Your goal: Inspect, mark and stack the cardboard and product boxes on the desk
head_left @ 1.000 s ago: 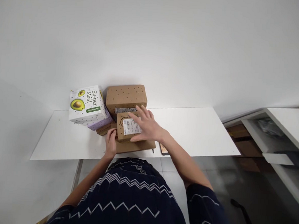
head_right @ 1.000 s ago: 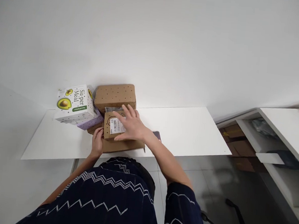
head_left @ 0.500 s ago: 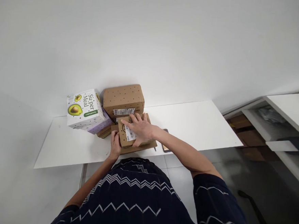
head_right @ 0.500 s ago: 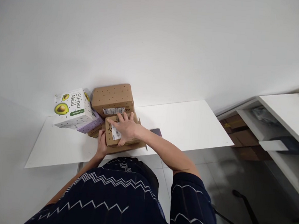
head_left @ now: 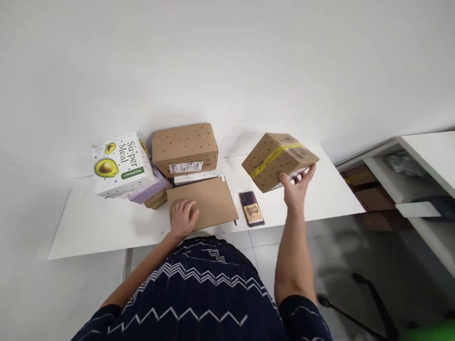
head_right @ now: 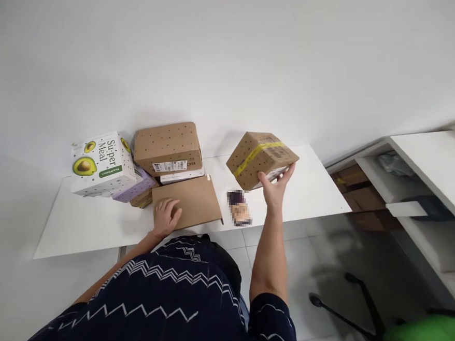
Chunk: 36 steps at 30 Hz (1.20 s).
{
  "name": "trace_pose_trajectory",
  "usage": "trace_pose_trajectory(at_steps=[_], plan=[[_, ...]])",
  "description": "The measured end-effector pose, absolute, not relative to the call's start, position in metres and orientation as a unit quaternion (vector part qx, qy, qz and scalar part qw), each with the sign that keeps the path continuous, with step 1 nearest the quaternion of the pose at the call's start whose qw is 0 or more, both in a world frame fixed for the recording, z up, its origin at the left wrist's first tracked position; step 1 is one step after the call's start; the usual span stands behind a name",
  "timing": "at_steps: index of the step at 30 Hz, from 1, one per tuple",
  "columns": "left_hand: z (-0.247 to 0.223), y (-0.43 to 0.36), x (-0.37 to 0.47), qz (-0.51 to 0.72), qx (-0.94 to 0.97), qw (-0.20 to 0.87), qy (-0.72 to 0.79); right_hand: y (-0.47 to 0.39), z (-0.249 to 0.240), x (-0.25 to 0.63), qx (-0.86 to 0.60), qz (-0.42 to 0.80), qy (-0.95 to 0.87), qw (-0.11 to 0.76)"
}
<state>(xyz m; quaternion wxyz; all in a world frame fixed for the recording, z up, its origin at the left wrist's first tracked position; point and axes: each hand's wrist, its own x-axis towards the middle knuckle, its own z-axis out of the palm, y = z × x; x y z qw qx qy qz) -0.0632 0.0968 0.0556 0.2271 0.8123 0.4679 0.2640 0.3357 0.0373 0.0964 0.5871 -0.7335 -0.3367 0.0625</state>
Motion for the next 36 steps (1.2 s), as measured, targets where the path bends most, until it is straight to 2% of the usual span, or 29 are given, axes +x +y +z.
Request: trace_pose_trajectory(at_steps=[4, 10, 16, 22, 27, 31, 34, 36], plan=[[0.053, 0.093, -0.061, 0.220, 0.844, 0.175, 0.458, 0.068, 0.046, 0.328, -0.786, 0.030, -0.317, 0.531], [0.051, 0.091, -0.062, 0.220, 0.849, 0.162, 0.452, 0.109, 0.003, 0.306, -0.837, 0.051, -0.309, 0.448], [0.053, 0.089, -0.061, 0.220, 0.850, 0.163, 0.449, 0.123, -0.010, 0.287, -0.858, 0.083, -0.309, 0.402], [0.054, 0.090, -0.061, 0.211, 0.848, 0.165, 0.458, 0.111, -0.015, 0.281, -0.868, 0.196, -0.287, 0.354], [0.056, 0.093, -0.058, 0.235, 0.823, 0.212, 0.472, 0.094, -0.009, 0.268, -0.852, 0.217, -0.274, 0.390], [0.056, 0.096, -0.069, 0.301, 0.796, 0.222, 0.475, 0.074, 0.011, 0.232, -0.774, 0.331, -0.277, 0.464], [0.051, 0.097, -0.092, 0.353, 0.745, 0.200, 0.529, 0.056, 0.030, 0.205, -0.729, 0.383, -0.274, 0.497], [0.043, 0.096, -0.106, 0.378, 0.677, 0.222, 0.592, 0.045, 0.039, 0.191, -0.733, 0.378, -0.289, 0.487]])
